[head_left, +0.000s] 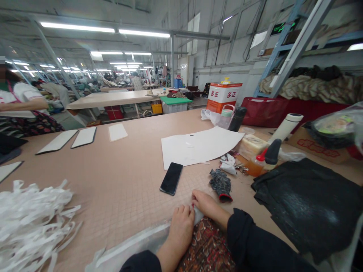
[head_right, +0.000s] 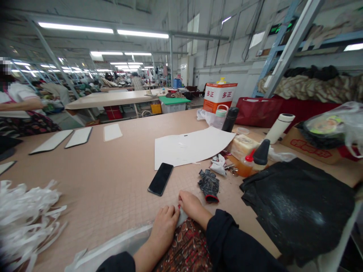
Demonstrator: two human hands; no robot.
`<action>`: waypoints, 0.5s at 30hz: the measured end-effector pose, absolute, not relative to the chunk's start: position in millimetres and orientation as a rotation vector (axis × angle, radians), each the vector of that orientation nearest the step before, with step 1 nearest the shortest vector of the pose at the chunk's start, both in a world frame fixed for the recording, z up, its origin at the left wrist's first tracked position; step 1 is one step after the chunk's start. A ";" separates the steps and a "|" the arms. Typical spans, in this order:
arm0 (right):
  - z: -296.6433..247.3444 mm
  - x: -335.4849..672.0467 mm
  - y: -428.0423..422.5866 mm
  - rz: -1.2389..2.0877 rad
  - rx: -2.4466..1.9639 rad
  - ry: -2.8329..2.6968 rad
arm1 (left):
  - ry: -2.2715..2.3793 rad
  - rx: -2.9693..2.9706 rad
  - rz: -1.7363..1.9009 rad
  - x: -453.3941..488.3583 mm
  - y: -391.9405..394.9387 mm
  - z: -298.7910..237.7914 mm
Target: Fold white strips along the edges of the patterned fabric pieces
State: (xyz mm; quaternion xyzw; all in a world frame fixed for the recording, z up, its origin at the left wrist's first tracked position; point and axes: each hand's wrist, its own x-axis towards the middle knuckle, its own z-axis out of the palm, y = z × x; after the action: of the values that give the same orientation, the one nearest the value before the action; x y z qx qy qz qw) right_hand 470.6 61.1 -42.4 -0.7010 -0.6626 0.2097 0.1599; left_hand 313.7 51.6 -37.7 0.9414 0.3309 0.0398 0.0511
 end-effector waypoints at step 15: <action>-36.3 445.2 17.6 0.426 -1.701 -2.149 | 1.077 2.730 0.176 285.9 62.1 -30.0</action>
State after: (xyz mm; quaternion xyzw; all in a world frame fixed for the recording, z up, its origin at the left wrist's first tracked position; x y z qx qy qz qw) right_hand 445.2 17.6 -36.3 -0.6028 -0.7618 0.1510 0.1830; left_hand 285.9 62.1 -30.0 0.9239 0.3643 0.0594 0.1005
